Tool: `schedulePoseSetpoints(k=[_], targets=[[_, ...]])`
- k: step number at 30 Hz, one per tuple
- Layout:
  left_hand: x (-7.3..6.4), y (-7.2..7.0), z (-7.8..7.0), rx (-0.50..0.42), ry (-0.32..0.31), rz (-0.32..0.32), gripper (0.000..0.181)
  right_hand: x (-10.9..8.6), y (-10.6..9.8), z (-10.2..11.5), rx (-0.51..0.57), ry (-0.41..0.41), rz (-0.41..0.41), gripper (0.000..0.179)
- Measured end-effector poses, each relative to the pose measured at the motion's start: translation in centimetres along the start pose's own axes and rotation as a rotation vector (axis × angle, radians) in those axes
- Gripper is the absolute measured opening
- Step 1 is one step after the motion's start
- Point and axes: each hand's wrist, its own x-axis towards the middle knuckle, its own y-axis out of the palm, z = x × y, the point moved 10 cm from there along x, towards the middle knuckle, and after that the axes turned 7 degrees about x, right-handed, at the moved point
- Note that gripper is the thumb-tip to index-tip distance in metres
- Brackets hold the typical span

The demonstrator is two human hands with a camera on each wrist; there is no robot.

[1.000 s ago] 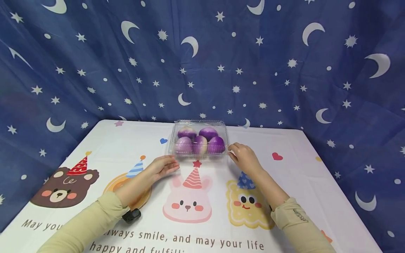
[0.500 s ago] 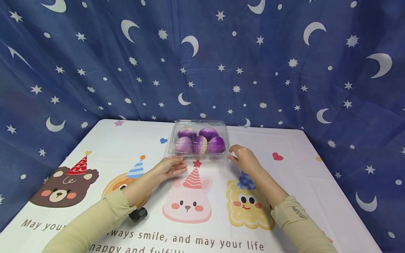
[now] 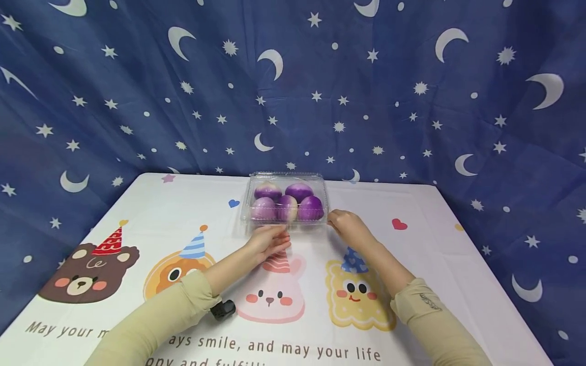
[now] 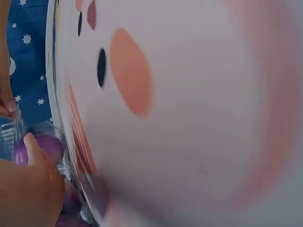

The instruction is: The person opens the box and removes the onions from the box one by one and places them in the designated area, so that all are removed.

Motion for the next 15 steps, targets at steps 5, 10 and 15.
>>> schedulePoseSetpoints(k=[5,10,15], targets=[[0.5,1.0,0.1,-0.014,-0.017,-0.001,0.033,0.3,0.3,1.1,-0.105,-0.083,0.001,0.006],[1.0,2.1,0.4,-0.090,-0.042,0.018,0.034,0.2,0.4,1.1,-0.121,-0.108,-0.013,0.006],[1.3,3.4,0.6,-0.123,-0.047,0.022,0.026,-0.3,0.3,0.9,-0.099,-0.122,-0.035,0.013]])
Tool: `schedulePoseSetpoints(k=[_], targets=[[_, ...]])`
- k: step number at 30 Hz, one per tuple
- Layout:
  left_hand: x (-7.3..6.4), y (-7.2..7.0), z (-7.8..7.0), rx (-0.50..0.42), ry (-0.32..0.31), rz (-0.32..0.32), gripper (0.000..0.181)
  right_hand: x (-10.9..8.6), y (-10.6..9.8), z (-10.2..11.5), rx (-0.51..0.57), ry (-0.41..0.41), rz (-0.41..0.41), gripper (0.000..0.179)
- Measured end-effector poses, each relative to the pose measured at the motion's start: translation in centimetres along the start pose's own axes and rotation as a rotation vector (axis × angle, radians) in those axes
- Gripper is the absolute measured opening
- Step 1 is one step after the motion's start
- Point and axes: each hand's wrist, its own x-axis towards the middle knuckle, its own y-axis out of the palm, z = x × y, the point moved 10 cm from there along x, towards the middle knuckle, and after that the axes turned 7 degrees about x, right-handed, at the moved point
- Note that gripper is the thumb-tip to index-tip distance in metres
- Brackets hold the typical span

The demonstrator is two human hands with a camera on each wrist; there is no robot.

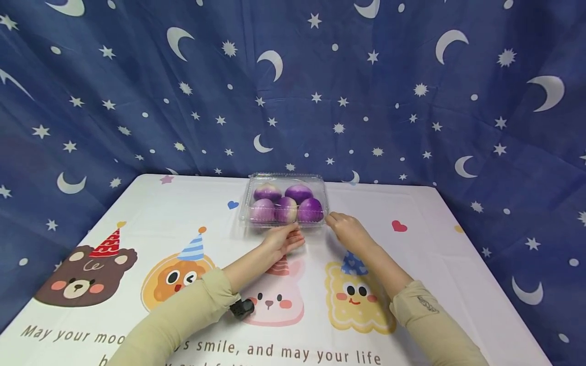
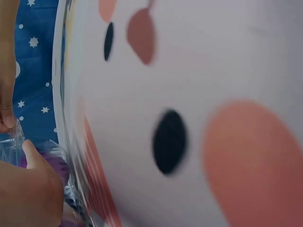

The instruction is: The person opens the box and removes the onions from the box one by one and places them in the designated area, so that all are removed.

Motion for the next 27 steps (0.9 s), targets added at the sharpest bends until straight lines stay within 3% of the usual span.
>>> schedulePoseSetpoints(k=[4,11,15,18,24,27], targets=[[0.3,0.9,0.6,-0.016,-0.015,0.009,0.024,-0.2,-0.1,0.4,0.027,-0.019,-0.016,0.015],[1.2,2.1,1.3,-0.055,-0.057,0.081,0.033,-0.1,-0.3,0.8,0.049,-0.048,-0.021,0.011],[1.5,2.0,1.1,-0.035,-0.049,0.067,0.033,0.4,-0.2,0.7,0.011,-0.065,-0.009,0.014],[1.6,2.0,0.8,-0.026,-0.034,0.056,0.032,0.8,0.1,0.1,0.034,-0.033,0.015,0.014],[1.6,2.1,1.0,-0.001,-0.031,0.040,0.031,1.2,0.4,-1.3,0.216,0.056,0.063,0.010],[1.6,2.1,1.0,-0.013,-0.028,0.047,0.032,1.4,0.6,-0.8,0.135,0.029,0.098,0.008]])
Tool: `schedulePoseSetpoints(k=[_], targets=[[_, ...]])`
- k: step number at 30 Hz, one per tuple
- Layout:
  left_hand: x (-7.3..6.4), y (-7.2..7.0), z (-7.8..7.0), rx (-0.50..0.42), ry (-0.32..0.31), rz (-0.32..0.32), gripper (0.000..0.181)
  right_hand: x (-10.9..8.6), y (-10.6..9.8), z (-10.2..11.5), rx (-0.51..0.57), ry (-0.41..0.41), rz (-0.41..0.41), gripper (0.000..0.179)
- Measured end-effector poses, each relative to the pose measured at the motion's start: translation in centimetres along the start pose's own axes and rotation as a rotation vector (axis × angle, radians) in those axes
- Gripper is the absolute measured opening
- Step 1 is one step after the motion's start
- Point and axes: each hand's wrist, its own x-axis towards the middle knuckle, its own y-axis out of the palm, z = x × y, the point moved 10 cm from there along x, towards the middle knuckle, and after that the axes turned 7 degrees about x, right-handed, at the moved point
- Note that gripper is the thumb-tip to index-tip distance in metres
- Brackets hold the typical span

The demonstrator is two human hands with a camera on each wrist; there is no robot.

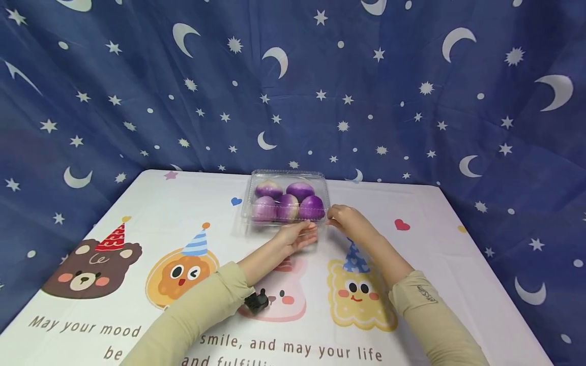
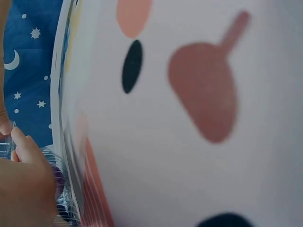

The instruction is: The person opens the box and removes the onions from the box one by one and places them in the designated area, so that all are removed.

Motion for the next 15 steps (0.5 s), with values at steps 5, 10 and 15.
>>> schedulePoseSetpoints(k=[5,10,15], targets=[[-0.2,-0.5,-0.1,-0.011,-0.007,-0.005,0.032,-0.2,1.3,2.5,-0.373,-0.204,-0.056,0.012],[-0.4,-0.5,-0.1,-0.001,0.007,-0.051,0.030,-0.1,0.5,2.8,-0.378,-0.227,-0.151,0.025],[1.8,-0.3,0.4,-0.034,0.055,-0.034,0.024,1.6,-3.9,2.6,-0.263,-0.199,-0.252,0.015]])
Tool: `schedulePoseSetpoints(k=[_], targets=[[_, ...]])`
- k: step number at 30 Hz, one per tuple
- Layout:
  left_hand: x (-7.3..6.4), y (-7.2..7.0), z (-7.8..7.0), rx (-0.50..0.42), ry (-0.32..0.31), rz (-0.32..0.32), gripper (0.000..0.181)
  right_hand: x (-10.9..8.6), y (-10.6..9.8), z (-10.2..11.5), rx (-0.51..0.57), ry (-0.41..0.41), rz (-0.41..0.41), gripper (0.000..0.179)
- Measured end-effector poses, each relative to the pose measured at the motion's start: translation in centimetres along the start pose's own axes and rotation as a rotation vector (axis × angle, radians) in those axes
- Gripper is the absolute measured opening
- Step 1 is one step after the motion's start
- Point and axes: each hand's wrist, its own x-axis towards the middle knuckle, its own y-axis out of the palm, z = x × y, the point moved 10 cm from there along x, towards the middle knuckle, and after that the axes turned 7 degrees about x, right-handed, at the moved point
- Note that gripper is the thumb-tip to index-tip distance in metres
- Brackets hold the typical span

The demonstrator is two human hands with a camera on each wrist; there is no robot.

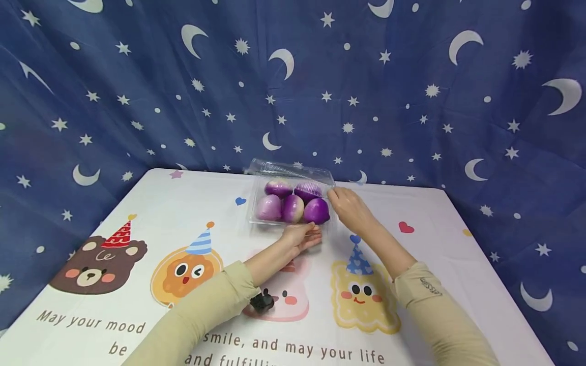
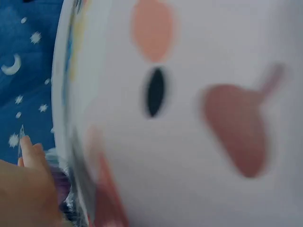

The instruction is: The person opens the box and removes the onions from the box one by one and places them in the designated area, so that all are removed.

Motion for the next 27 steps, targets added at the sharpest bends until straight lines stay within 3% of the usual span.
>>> schedulePoseSetpoints(k=[4,5,6,9,18,27], targets=[[0.4,0.1,-0.1,-0.046,-0.037,0.019,0.027,1.3,-0.7,-1.1,-0.006,0.016,0.061,0.012],[0.1,0.2,-0.2,-0.040,-0.051,0.025,0.028,1.3,-0.7,-1.3,-0.005,0.031,0.075,0.014],[-1.4,0.2,-0.6,-0.020,-0.085,0.003,0.030,1.2,-0.6,-1.4,0.000,0.046,0.084,0.014],[-2.3,0.3,-0.6,-0.021,-0.108,0.023,0.033,0.9,-0.5,-1.5,0.026,0.085,0.088,0.013],[-2.9,0.3,-0.4,-0.031,-0.134,0.064,0.035,0.5,-1.6,-3.0,0.146,0.234,-0.076,0.008],[-3.5,-0.1,-0.2,0.013,-0.182,0.143,0.037,-0.3,-1.5,-5.1,0.343,0.476,-0.202,0.012]])
